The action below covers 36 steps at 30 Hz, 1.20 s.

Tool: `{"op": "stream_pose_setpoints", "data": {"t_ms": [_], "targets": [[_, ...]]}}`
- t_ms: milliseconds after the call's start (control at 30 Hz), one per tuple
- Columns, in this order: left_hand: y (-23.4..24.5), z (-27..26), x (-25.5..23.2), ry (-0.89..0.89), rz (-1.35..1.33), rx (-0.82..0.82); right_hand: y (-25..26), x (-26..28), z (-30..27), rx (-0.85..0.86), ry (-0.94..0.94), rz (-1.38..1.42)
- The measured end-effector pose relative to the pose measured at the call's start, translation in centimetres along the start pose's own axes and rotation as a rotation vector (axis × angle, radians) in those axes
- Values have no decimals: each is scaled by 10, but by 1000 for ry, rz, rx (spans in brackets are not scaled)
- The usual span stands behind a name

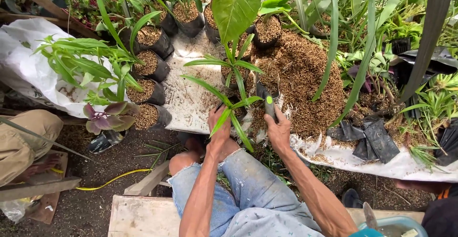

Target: Filling a small plastic nursery bag with soil using a hand trowel in a garden setting.

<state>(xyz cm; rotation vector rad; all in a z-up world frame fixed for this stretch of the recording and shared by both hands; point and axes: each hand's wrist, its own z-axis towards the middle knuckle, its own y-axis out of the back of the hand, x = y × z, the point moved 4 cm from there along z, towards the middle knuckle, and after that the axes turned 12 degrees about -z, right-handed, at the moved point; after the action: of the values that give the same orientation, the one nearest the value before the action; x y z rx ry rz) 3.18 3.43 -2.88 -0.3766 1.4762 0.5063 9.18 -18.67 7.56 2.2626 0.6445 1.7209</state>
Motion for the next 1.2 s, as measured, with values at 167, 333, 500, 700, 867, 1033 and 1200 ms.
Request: {"op": "stream_pose_setpoints", "data": {"t_ms": [167,333,500,700,867,1033,1200], "targets": [[-1,5,37,-101,183,122,56,6,2,81,35,-127],[8,-9,-53,26,-227,-75,110,67,-3,237,22,-315],[6,-3,6,-190,215,46,121,161,-14,401,106,-846],[-10,12,35,-173,62,20,85,174,-3,418,529,-1474],[-13,13,31,-294,-13,22,51,163,-12,349,782,-1584],[-23,-3,35,-184,43,50,60,151,-8,286,825,-1571],[4,2,-3,-58,-396,26,87,115,11,284,453,-1355]]}}
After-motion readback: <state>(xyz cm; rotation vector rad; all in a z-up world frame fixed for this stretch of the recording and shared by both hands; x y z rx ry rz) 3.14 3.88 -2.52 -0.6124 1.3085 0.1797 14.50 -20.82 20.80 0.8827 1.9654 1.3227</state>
